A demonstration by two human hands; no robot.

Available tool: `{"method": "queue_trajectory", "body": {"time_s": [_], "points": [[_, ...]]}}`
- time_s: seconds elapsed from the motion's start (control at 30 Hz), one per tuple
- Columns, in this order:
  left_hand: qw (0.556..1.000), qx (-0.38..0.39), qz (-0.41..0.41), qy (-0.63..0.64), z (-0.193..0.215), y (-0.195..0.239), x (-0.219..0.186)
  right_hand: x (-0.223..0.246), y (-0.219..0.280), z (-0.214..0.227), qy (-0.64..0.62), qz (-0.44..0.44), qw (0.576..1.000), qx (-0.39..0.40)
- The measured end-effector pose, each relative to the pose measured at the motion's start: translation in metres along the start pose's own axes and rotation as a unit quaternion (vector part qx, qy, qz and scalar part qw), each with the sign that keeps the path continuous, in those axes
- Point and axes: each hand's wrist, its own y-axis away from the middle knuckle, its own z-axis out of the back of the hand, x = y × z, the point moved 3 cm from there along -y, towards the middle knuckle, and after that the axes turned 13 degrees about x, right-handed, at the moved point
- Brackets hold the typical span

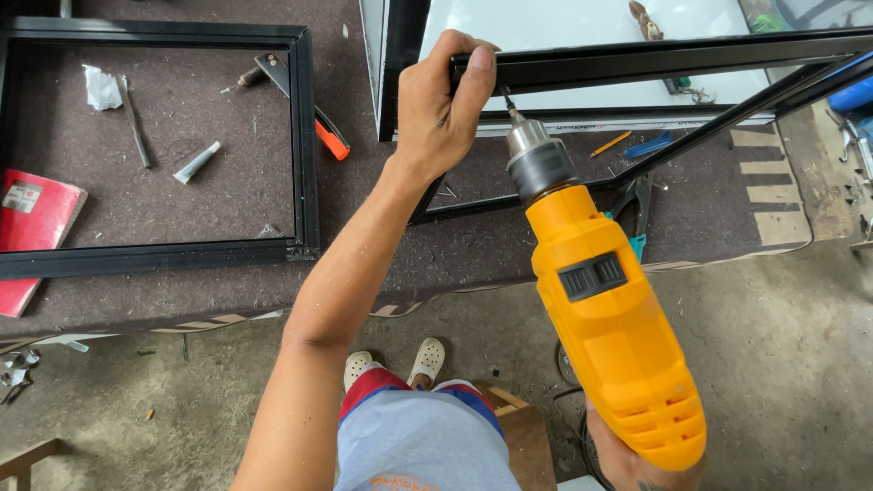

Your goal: The person uses a drill to bore into a black metal frame, then uses a riveter to fasten parts together, and subsequently picks a screw from a toolbox to drive it into the frame with a screwdriver.

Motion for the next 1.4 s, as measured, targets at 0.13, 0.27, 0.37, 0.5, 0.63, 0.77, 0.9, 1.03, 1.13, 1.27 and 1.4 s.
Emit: {"method": "queue_trajectory", "body": {"time_s": [0.13,0.27,0.37,0.5,0.63,0.77,0.9,1.03,1.13,1.27,1.4], "points": [[1.000,-0.009,0.017,-0.008,0.001,0.001,0.000,-0.014,0.008,-0.014,0.016,0.024,0.998,-0.052],[1.000,-0.013,0.016,-0.012,0.001,0.000,0.003,-0.018,0.010,-0.032,0.016,0.001,0.998,-0.057],[1.000,-0.013,0.012,0.006,0.001,0.000,0.003,-0.016,0.008,-0.039,-0.019,0.025,0.998,-0.058],[1.000,-0.012,0.017,0.004,0.000,-0.002,0.003,-0.011,0.005,-0.040,-0.058,0.028,0.995,-0.069],[1.000,-0.013,0.017,0.011,-0.001,0.000,0.003,-0.003,0.005,-0.041,-0.050,0.036,0.995,-0.081],[1.000,-0.013,0.018,0.008,-0.001,0.000,0.001,-0.002,0.005,-0.041,-0.045,0.019,0.995,-0.092],[1.000,-0.012,0.021,0.001,-0.001,-0.001,-0.001,-0.002,0.003,-0.047,-0.054,0.027,0.995,-0.085],[1.000,-0.020,0.017,-0.007,-0.002,0.002,-0.004,0.002,0.009,-0.057,-0.117,0.028,0.986,-0.119],[0.999,-0.020,0.015,-0.020,-0.002,0.002,-0.006,0.006,0.014,-0.065,-0.134,0.042,0.980,-0.143],[1.000,-0.012,0.023,-0.017,-0.002,0.003,-0.005,0.007,0.016,-0.074,-0.120,0.028,0.983,-0.134],[1.000,-0.005,0.008,0.007,-0.002,0.002,-0.006,0.013,0.015,-0.075,-0.084,0.065,0.985,-0.136]]}}
